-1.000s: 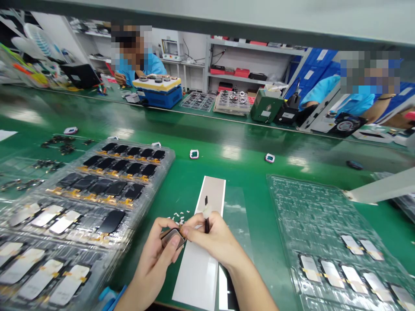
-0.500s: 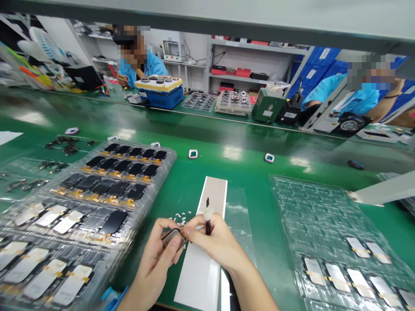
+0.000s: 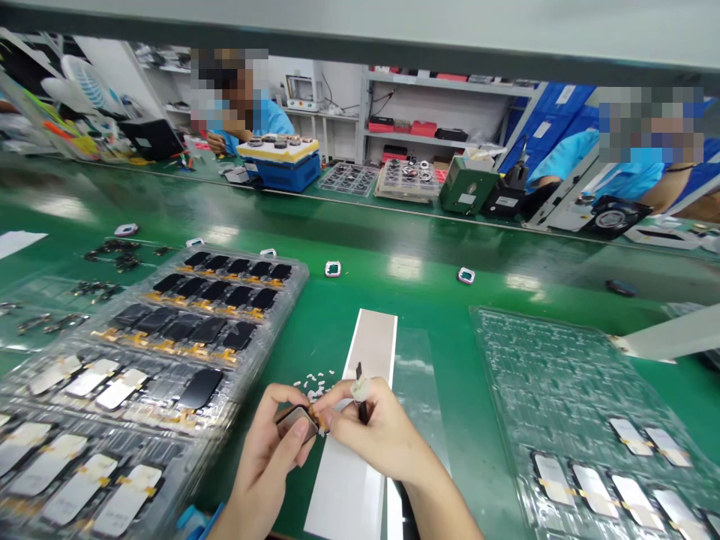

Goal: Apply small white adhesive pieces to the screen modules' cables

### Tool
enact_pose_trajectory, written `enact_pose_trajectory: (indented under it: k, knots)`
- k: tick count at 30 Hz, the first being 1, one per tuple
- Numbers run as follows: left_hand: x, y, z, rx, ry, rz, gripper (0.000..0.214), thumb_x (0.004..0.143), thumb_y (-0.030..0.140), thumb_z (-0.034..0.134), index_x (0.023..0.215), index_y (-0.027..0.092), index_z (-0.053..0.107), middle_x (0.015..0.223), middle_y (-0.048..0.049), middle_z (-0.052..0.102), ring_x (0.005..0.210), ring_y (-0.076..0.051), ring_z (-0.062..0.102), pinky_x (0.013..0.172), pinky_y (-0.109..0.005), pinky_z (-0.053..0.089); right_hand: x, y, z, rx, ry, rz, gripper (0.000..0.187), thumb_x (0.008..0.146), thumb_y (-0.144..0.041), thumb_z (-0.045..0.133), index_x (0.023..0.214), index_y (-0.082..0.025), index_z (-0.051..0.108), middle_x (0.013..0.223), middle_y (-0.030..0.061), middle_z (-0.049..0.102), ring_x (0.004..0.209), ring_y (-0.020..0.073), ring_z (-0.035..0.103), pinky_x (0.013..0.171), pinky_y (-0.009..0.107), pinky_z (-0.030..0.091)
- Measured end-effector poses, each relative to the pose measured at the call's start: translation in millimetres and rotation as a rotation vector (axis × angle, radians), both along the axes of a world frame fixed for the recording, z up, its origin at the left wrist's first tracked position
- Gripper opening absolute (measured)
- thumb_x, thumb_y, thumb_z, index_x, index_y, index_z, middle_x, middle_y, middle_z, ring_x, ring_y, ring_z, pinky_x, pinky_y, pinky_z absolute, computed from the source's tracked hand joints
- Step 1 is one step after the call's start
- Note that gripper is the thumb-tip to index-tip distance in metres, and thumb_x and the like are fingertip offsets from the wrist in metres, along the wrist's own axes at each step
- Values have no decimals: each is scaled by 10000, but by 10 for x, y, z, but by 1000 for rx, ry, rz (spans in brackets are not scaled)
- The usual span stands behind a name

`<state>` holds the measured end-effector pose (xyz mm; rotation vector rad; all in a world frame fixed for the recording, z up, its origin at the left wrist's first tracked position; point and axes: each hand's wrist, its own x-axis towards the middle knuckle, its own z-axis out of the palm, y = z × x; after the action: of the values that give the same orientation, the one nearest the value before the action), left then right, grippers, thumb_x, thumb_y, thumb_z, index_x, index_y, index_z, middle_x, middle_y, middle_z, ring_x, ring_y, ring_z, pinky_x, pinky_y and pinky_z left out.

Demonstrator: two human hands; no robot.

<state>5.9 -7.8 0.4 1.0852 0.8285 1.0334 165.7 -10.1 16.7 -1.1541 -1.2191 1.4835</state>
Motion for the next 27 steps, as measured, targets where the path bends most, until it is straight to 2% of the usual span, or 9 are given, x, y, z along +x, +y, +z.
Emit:
enact_pose_trajectory:
  k: [7,15,21,24,27]
  knots:
    - [16,8,42,36,11,23,346,894,543,632,910,216,520,612,65,445,544,-106,389,526,-230,292,-17,-3,-1,-21,-5,-17,322,819,-471,705,775,-153,701,504,-72,364,458,54,206,454,237,139]
    - [3,7,6,88,42,54,281,923,494,619,936,223,543,620,68,423,543,-102,385,528,-226,318,-1,-10,38,-16,-9,3,244,823,-391,713,810,-149,688,479,-112,265,451,49,160,455,237,137]
    - [-53,12,-43,125,53,0,296,944,503,570,991,211,552,821,-18,599,663,-132,515,572,-241,377,-39,-24,92,-15,15,11,162,769,-279,749,824,-163,649,472,-143,226,437,39,147,453,225,139]
    - [-74,5,-51,124,67,18,318,934,511,578,1035,210,554,898,-43,619,767,-168,562,605,-254,396,-60,-35,122,-6,31,26,147,751,-236,742,820,-161,636,464,-151,222,433,36,147,448,218,141]
    - [-81,2,-58,156,71,-40,314,943,502,569,1065,214,535,915,-42,616,803,-179,575,639,-261,405,-74,-39,139,-12,34,16,145,741,-210,736,821,-156,628,456,-156,212,434,36,132,437,216,123]
